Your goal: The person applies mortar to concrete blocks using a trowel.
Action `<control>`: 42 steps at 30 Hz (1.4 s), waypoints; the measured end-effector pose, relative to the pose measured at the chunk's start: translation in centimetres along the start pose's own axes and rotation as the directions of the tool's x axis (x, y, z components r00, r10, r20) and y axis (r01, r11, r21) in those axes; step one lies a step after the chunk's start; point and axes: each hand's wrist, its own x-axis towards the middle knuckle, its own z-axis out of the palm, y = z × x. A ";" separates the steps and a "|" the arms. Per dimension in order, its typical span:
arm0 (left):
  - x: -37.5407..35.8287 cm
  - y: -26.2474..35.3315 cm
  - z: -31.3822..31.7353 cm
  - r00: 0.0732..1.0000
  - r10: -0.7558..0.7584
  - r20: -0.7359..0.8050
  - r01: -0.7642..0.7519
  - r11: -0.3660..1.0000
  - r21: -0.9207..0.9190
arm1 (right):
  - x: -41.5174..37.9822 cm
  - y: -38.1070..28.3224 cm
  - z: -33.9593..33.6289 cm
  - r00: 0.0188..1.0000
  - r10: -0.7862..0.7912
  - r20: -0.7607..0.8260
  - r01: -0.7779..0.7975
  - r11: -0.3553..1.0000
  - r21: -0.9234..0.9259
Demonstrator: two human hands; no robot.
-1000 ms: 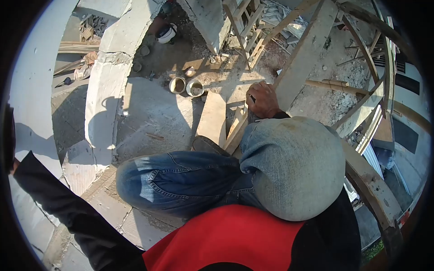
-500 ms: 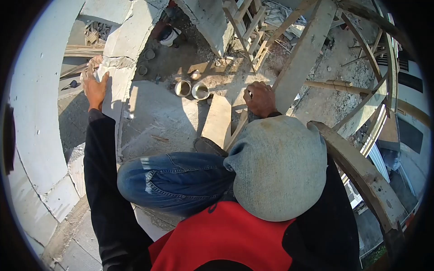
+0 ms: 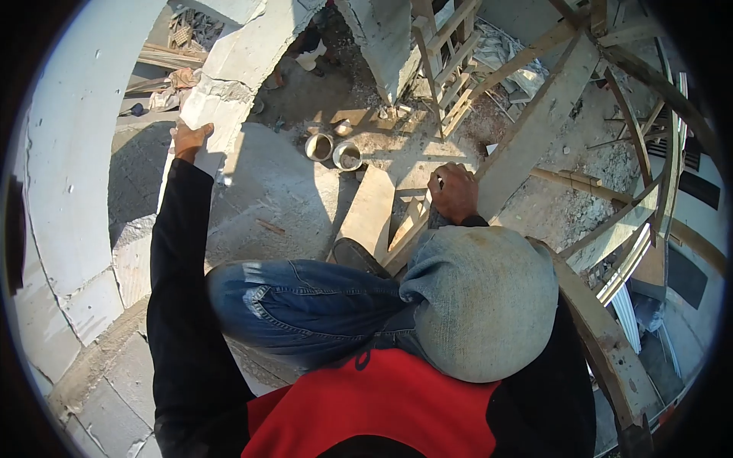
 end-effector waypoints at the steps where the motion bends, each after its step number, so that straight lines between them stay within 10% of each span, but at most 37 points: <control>1: 0.0 1.1 0.9 0.981 -0.183 -0.064 0.185 0.982 0.030 | 0.0 0.0 0.0 1.000 -0.012 0.002 0.012 1.000 -0.009; 32: -1.8 3.0 -1.7 0.964 -0.249 -0.096 0.252 0.967 0.024 | 0.0 0.5 0.7 0.995 -0.072 -0.076 0.075 0.996 0.043; 39: 0.3 0.5 -1.9 0.999 -0.045 -0.024 0.050 0.970 0.240 | -0.3 0.0 -0.2 0.996 0.091 -0.010 -0.091 0.995 0.040; 41: 7.6 -7.9 1.6 0.942 0.324 0.085 -0.333 0.932 0.139 | -0.4 0.4 -0.1 0.994 0.098 0.042 -0.100 0.994 0.041; 42: 5.2 -4.3 -0.1 0.978 0.173 0.116 -0.202 0.921 0.333 | -0.6 0.3 -0.1 0.995 0.098 0.006 -0.098 0.991 0.092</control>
